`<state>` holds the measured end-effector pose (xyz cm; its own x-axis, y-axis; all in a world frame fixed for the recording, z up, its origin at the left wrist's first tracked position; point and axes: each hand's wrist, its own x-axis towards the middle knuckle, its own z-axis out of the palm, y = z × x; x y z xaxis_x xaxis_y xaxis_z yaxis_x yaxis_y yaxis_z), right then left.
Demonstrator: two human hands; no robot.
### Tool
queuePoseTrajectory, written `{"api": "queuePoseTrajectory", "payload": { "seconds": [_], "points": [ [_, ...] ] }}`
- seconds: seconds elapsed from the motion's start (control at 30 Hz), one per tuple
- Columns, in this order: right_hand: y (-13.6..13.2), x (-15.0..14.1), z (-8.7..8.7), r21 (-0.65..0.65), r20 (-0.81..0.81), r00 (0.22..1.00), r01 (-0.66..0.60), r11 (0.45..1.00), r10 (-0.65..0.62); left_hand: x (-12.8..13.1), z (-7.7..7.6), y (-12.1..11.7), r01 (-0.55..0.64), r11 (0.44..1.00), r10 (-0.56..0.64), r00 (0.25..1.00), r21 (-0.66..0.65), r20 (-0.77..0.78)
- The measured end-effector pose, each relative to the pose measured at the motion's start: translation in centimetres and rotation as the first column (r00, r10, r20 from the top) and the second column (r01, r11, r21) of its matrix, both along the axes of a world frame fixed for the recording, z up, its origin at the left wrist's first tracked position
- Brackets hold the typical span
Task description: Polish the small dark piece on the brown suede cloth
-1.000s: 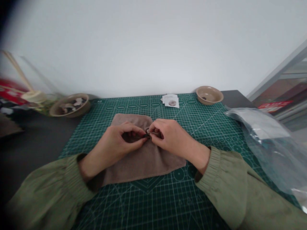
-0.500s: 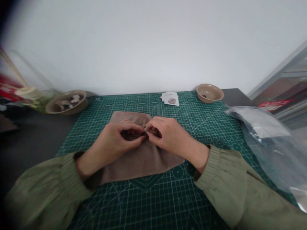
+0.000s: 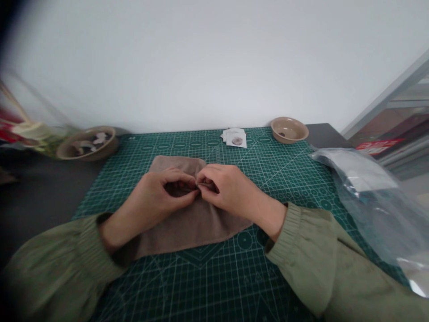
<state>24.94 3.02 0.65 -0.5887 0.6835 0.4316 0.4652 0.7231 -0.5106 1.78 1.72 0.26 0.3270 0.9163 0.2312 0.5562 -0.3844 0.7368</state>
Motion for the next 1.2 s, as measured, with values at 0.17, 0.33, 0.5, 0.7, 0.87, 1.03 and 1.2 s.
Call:
{"api": "queuePoseTrajectory", "payload": {
  "seconds": [0.17, 0.33, 0.5, 0.7, 0.87, 1.03, 1.2],
  "points": [
    [-0.1, 0.2, 0.0, -0.009, -0.006, 1.000, 0.007, 1.000, -0.007, -0.1, -0.2, -0.1, 0.012, 1.000, -0.012, 1.000, 0.019, -0.010],
    [0.1, 0.7, -0.1, -0.035, 0.020, 0.999, 0.045, 0.998, -0.044, -0.2, -0.1, -0.3, 0.052, 0.996, -0.051, 0.999, 0.069, -0.015],
    [0.2, 1.1, 0.0, -0.049, 0.015, 0.998, 0.061, 0.997, -0.060, -0.3, -0.2, -0.2, 0.051, 0.997, -0.052, 0.999, 0.050, 0.012],
    [0.0, 0.5, 0.1, -0.019, -0.033, 0.998, 0.045, 0.999, -0.046, -0.4, -0.1, 0.0, 0.034, 0.998, -0.035, 0.999, 0.045, 0.014],
    [0.1, 0.1, -0.4, 0.016, -0.043, 0.999, -0.011, 1.000, 0.011, -0.4, 0.0, 0.1, 0.035, 0.999, -0.035, 0.999, 0.034, -0.006],
    [0.2, 0.2, -0.5, 0.016, -0.052, 0.999, -0.009, 1.000, 0.010, -0.3, 0.0, 0.1, 0.047, 0.998, -0.047, 0.999, 0.035, 0.000],
    [0.1, 0.2, -0.4, 0.006, -0.058, 0.998, -0.014, 1.000, 0.014, -0.3, 0.0, 0.2, 0.044, 0.999, -0.044, 0.999, 0.025, -0.006]
  ]
}}
